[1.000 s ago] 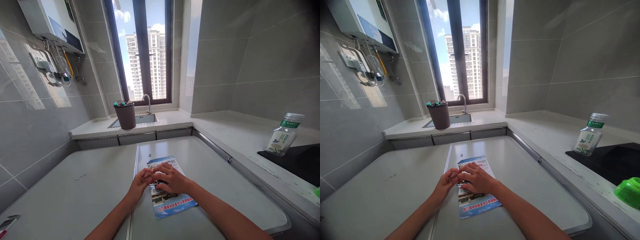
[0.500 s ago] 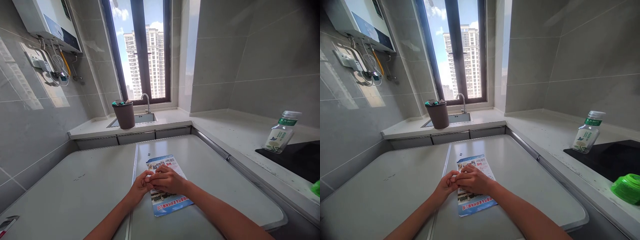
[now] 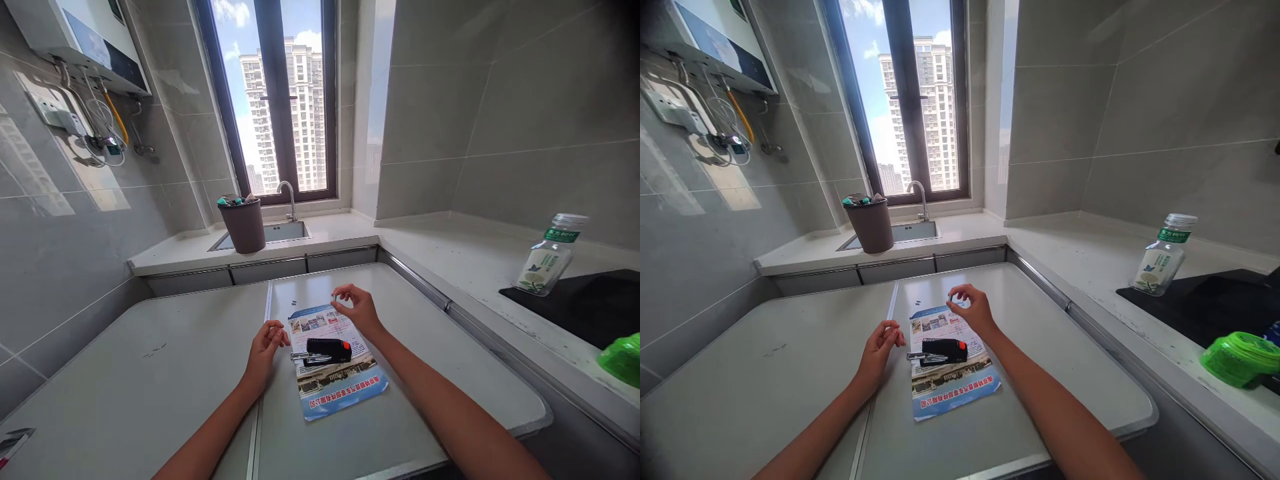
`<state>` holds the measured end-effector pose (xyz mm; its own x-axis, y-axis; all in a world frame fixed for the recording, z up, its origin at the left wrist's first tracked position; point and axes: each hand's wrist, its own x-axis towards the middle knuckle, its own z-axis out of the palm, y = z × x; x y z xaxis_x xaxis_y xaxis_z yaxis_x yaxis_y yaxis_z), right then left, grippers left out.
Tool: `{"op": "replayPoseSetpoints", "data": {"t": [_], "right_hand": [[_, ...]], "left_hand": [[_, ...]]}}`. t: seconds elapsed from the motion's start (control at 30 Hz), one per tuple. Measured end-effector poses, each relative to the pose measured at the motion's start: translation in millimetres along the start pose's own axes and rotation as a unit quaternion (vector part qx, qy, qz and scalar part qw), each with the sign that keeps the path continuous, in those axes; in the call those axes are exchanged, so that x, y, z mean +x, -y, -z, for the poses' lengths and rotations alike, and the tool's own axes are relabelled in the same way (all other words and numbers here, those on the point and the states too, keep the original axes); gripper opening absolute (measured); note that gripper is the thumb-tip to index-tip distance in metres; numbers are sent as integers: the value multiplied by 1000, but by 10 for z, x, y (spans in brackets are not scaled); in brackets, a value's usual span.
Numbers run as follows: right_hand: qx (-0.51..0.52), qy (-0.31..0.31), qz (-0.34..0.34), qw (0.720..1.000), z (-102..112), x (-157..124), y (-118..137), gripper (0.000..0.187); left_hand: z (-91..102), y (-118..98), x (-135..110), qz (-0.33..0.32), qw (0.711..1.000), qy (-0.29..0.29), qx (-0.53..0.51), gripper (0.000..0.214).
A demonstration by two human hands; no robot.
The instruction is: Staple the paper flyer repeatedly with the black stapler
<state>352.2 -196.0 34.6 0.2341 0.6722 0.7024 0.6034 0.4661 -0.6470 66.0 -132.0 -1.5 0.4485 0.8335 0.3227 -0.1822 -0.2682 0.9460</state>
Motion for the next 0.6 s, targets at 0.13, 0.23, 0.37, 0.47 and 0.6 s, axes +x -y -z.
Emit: {"op": "replayPoseSetpoints", "data": {"t": [0.13, 0.23, 0.37, 0.47, 0.6], "right_hand": [[-203, 44, -190, 959, 320, 79, -582, 15], [-261, 61, -237, 934, 424, 11, -867, 12], [-284, 101, -216, 929, 413, -52, -991, 8], [-303, 121, -198, 924, 376, -48, -1025, 10], [-327, 138, -192, 915, 349, -50, -1099, 12]], "left_hand": [[94, 127, 108, 38, 996, -30, 80, 24], [167, 226, 200, 114, 988, -51, 90, 23], [260, 323, 388, 151, 981, -37, 116, 20], [272, 350, 609, 130, 976, -18, 173, 13], [185, 381, 996, 45, 964, 31, 260, 25]]}}
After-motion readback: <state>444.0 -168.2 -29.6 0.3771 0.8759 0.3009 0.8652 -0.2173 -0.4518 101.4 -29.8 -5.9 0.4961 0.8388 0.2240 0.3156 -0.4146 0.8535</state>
